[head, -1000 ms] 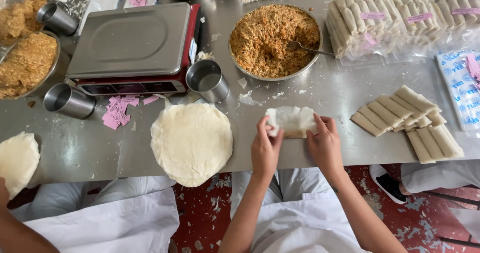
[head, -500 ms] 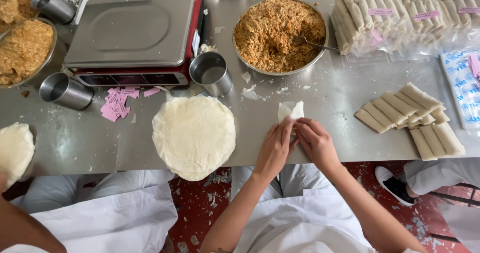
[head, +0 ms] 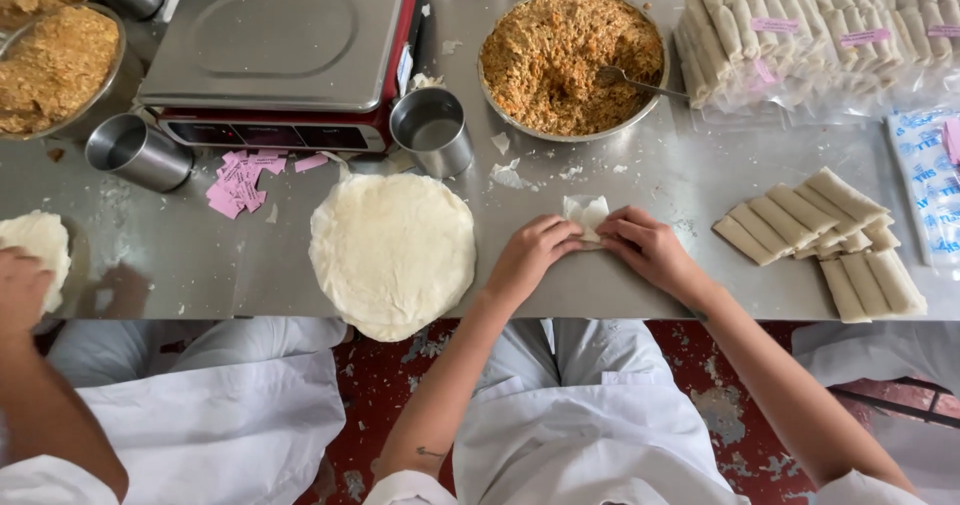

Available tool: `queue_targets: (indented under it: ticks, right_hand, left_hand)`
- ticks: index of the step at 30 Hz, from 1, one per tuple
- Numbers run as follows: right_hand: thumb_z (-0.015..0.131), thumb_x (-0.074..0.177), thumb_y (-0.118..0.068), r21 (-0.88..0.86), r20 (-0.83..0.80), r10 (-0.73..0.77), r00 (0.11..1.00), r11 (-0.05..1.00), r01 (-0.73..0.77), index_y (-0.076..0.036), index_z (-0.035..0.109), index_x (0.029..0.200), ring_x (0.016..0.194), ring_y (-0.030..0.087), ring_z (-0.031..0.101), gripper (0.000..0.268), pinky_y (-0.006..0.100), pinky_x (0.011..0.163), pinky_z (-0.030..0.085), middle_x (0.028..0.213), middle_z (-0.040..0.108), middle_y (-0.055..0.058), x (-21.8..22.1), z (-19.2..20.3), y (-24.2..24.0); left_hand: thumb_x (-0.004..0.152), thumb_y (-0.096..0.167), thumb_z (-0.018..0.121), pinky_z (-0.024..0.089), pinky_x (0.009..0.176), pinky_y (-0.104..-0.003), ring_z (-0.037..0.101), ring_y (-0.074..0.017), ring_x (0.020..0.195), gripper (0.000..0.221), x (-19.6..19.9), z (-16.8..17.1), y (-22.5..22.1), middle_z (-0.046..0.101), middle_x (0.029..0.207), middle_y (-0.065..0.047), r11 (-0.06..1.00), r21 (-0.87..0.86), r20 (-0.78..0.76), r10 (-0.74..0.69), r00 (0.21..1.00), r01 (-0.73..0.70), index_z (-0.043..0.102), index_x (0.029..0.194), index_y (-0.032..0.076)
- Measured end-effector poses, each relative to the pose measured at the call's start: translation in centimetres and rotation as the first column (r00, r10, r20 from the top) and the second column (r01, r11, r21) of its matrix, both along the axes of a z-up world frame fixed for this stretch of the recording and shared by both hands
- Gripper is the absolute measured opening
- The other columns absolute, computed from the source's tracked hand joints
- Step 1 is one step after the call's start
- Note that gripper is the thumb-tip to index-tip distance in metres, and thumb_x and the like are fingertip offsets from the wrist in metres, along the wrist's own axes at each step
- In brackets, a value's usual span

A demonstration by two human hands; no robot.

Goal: Rolling spring rolls by placing filling on wrappers and folding them into cylinders on a production table.

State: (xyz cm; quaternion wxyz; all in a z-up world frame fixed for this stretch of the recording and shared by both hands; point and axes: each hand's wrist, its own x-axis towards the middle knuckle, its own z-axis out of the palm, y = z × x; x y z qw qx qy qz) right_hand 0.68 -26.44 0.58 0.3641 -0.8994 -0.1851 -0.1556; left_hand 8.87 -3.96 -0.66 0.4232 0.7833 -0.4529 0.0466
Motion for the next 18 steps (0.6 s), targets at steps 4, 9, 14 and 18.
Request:
queue_targets:
  ticks: [4,9,14,18]
  right_hand:
    - [0.071,0.104,-0.017,-0.095,0.182,-0.186,0.965,0.974,0.206,-0.004,0.075,0.112,0.093,0.028,0.069,0.016,0.039,0.086,0.057,0.108,0.066,0.010,-0.4,-1.0,1.7]
    - [0.072,0.102,-0.022,-0.269,0.350,-0.173,0.921,0.923,0.275,-0.002,0.073,0.120,0.104,0.032,0.067,0.027,0.041,0.093,0.057,0.118,0.061,0.015,-0.5,-0.8,1.8]
    - [0.071,0.100,-0.006,-0.019,0.176,0.032,0.984,0.999,-0.029,0.005,0.072,0.108,0.095,0.040,0.073,0.015,0.045,0.086,0.059,0.102,0.069,0.020,1.2,1.4,0.0]
    - [0.079,0.096,-0.017,-0.015,0.159,-0.116,0.981,0.993,0.119,-0.004,0.080,0.101,0.089,0.030,0.068,0.014,0.041,0.080,0.057,0.105,0.065,0.012,4.6,-1.8,-1.6]
  left_hand:
    - [0.095,0.019,0.079,0.061,0.084,-0.028,0.072,-0.0162,0.097,0.016,-0.7,-2.5,-1.3,0.069,0.108,-0.001,0.973,0.029,0.362,0.203,0.910,-0.229,0.073,0.108,0.012]
    - [0.099,0.020,0.076,0.060,0.089,-0.029,0.070,-0.0181,0.104,0.023,-1.1,-1.9,-1.4,0.066,0.111,-0.004,0.976,0.062,0.448,0.158,0.880,-0.207,0.071,0.118,0.008]
    - [0.097,0.020,0.075,0.059,0.093,-0.033,0.070,-0.0233,0.103,0.020,1.6,-2.8,-1.6,0.067,0.105,-0.005,0.997,0.045,0.258,0.054,0.965,-0.068,0.073,0.114,0.010]
    - [0.099,0.016,0.072,0.058,0.090,-0.037,0.070,-0.0265,0.103,0.008,3.6,-1.8,-2.5,0.068,0.106,-0.006,0.995,0.037,0.225,0.077,0.971,-0.088,0.074,0.102,0.009]
